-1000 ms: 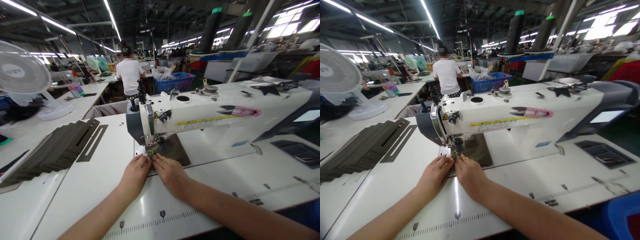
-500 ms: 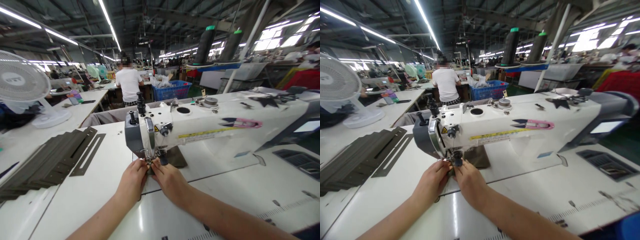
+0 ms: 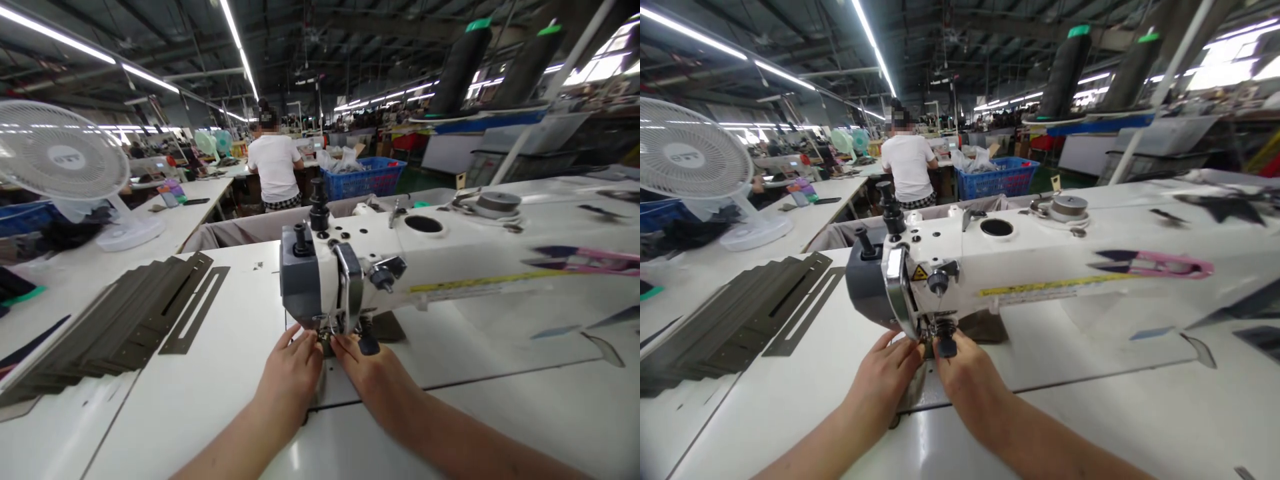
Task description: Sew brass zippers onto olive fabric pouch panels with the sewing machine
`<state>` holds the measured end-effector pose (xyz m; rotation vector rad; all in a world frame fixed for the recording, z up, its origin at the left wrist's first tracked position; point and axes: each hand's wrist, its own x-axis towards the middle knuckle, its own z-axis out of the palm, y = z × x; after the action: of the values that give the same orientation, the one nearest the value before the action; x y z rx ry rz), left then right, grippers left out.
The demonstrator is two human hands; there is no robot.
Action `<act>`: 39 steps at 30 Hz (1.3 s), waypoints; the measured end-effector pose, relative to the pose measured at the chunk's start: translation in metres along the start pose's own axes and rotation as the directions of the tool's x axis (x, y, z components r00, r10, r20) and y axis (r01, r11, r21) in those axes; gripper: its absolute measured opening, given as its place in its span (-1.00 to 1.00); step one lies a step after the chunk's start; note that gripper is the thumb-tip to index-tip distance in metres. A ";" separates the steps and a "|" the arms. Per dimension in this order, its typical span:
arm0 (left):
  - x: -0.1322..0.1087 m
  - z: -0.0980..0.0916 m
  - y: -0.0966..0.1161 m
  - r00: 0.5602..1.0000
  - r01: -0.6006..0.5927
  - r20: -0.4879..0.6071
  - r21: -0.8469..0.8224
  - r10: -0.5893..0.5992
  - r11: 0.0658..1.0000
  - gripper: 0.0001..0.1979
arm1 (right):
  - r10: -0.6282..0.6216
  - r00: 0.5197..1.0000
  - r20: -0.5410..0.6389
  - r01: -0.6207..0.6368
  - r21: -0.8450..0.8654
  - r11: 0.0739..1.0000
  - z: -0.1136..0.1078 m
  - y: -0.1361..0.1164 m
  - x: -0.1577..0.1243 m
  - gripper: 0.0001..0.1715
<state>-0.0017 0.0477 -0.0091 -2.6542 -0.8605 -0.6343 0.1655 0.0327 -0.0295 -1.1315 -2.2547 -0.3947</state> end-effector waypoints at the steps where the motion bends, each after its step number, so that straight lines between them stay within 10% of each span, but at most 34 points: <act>1: 0.001 0.000 -0.001 1.000 0.003 0.002 -0.009 -0.003 1.000 -0.74 | 0.020 1.000 0.009 -0.020 0.019 1.000 0.001 0.000 0.001 -0.67; 31: -0.002 0.007 -0.007 0.985 0.153 -0.063 -0.110 -0.160 0.982 -0.84 | 0.124 0.988 0.090 -0.145 0.282 0.949 -0.006 0.018 0.001 -0.85; 35: -0.006 -0.004 -0.001 0.969 0.217 -0.075 -0.201 -0.236 0.955 -0.86 | 0.162 0.976 0.146 -0.171 0.053 0.984 -0.024 0.044 -0.006 -0.89; 39: 0.001 -0.019 0.036 0.995 0.034 -0.078 -0.275 -0.057 0.961 -0.73 | 0.195 0.951 0.241 -0.168 -0.129 0.977 -0.046 0.032 -0.026 -0.84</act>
<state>0.0152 0.0125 0.0029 -2.8299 -0.8673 -0.9333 0.2198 0.0124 -0.0086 -1.5077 -2.3401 -0.3132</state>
